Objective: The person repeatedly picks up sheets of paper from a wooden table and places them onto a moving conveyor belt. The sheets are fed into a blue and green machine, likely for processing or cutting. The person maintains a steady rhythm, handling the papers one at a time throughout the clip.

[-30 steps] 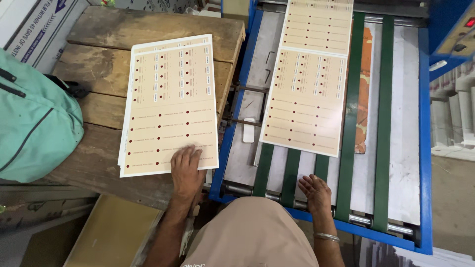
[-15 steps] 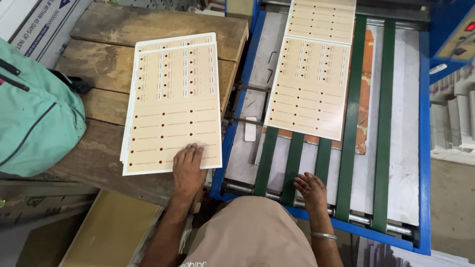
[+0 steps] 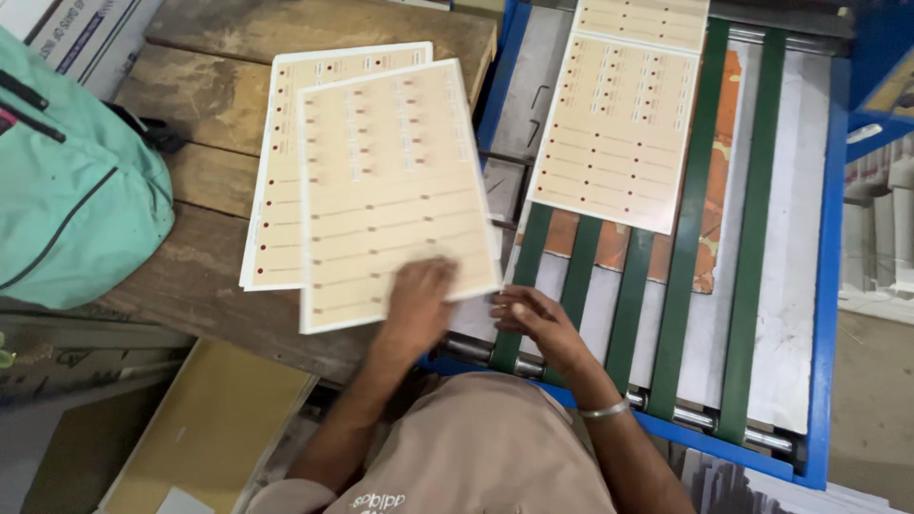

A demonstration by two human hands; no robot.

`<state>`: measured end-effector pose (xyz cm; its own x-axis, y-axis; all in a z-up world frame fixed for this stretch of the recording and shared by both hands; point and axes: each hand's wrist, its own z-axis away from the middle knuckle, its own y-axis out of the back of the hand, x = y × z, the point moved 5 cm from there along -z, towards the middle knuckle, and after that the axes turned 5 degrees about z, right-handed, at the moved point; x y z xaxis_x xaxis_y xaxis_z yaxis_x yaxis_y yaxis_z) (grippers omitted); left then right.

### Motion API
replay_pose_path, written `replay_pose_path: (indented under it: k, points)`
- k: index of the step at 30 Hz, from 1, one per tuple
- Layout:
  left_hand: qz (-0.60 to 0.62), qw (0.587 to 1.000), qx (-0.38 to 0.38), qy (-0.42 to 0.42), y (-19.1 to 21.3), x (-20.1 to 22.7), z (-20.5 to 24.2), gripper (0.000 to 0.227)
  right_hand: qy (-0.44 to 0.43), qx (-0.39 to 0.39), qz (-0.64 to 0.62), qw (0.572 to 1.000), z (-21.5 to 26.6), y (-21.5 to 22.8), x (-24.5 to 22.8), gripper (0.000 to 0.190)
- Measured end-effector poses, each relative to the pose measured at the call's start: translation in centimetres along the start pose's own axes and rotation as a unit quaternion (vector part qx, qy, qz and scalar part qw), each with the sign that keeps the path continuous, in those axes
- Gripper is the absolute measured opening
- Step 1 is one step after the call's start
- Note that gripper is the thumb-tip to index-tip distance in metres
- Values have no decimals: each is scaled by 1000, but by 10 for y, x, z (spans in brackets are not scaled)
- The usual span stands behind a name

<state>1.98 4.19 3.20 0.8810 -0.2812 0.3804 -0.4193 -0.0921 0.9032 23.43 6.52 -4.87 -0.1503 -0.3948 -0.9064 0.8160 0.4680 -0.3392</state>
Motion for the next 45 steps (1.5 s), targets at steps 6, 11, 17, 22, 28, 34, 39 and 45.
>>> replay_pose_path:
  k: [6, 11, 17, 22, 28, 34, 39, 45]
  points:
    - [43, 996, -7, -80, -15, 38, 3, 65, -20, 215, -109, 970, -18, 13, 25, 45]
    - [-38, 998, -39, 21, -18, -23, 14, 67, 82, 380, -149, 909, 19, 105, 38, 35]
    - [-138, 987, 65, 44, 7, -70, 24, 63, 134, 502, -166, 838, 65, 190, 52, 36]
    - [-103, 988, 117, 13, 8, -67, 33, 47, 110, 558, -139, 811, 90, 228, 82, 34]
    - [-105, 979, 175, 1, 11, -62, 37, 43, 78, 563, -120, 814, 109, 229, 141, 36]
    - [-63, 984, 168, 3, 15, -60, 37, 45, 48, 574, -160, 802, 124, 210, 185, 35]
    - [-64, 981, 181, 12, 9, -63, 36, 53, 27, 592, -157, 790, 109, 223, 183, 40]
    - [-72, 981, 182, 13, 7, -64, 36, 53, 41, 571, -153, 806, 75, 229, 147, 45]
